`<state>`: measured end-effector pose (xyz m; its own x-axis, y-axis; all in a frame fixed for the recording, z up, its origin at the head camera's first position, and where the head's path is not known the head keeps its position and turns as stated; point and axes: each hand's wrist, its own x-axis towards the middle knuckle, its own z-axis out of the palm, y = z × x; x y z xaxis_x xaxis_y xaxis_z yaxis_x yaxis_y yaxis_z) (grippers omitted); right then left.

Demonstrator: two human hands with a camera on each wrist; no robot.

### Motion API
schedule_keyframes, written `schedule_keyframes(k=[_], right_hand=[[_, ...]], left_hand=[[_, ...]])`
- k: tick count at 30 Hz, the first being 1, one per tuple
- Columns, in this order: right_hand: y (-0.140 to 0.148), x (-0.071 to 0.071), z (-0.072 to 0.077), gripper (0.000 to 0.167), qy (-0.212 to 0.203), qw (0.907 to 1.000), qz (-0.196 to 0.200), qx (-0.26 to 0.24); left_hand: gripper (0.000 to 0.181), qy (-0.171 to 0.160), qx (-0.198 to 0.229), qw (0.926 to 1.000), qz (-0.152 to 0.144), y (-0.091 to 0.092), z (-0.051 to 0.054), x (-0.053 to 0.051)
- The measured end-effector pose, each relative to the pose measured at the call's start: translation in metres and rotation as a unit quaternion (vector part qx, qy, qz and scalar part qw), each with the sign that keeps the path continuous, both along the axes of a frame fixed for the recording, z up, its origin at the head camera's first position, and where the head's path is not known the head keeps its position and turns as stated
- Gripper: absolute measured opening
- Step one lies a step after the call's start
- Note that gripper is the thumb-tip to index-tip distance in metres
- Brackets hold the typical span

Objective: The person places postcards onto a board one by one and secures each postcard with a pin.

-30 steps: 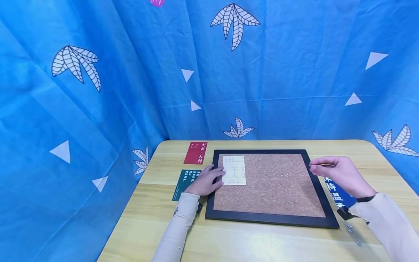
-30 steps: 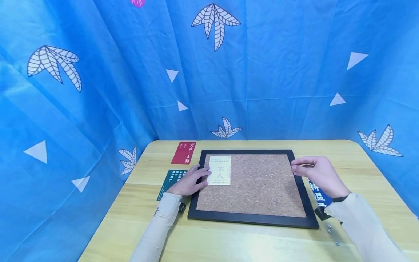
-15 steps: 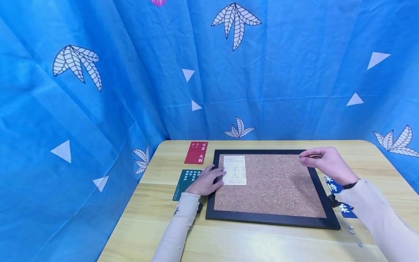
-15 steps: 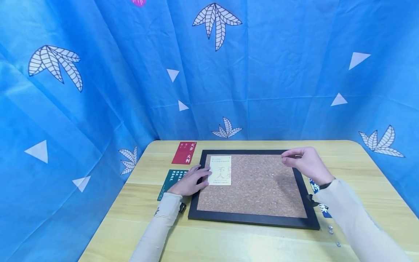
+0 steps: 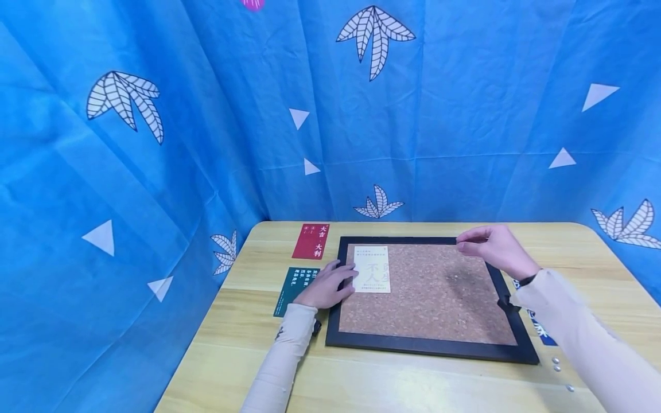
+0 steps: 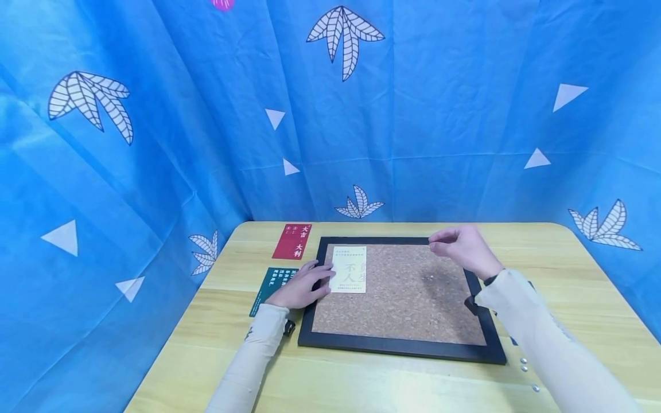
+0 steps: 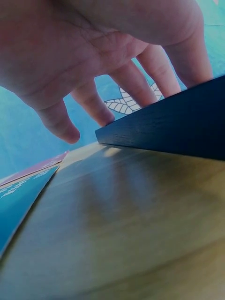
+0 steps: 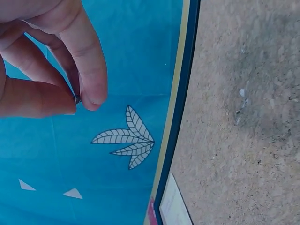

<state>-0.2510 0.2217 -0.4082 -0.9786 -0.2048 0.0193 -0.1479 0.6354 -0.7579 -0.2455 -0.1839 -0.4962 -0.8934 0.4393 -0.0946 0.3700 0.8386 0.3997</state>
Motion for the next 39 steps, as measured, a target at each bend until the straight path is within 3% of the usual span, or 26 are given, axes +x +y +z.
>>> schedule_keyframes(k=[17,32,39], right_hand=[[-0.032,-0.022,0.003,0.023,0.002,0.9996,0.027,0.004],[-0.059,-0.04,-0.003,0.019,0.041,0.9981,0.041,0.022],[-0.072,-0.046,-0.006,0.019,0.022,0.9982,0.038,0.041]], left_hand=[[0.05,0.0,0.001,1.0,-0.001,-0.001,-0.001,-0.001],[0.05,0.001,-0.003,1.0,-0.001,-0.001,-0.001,-0.001],[0.05,-0.001,-0.009,1.0,0.003,0.001,-0.001,-0.001]])
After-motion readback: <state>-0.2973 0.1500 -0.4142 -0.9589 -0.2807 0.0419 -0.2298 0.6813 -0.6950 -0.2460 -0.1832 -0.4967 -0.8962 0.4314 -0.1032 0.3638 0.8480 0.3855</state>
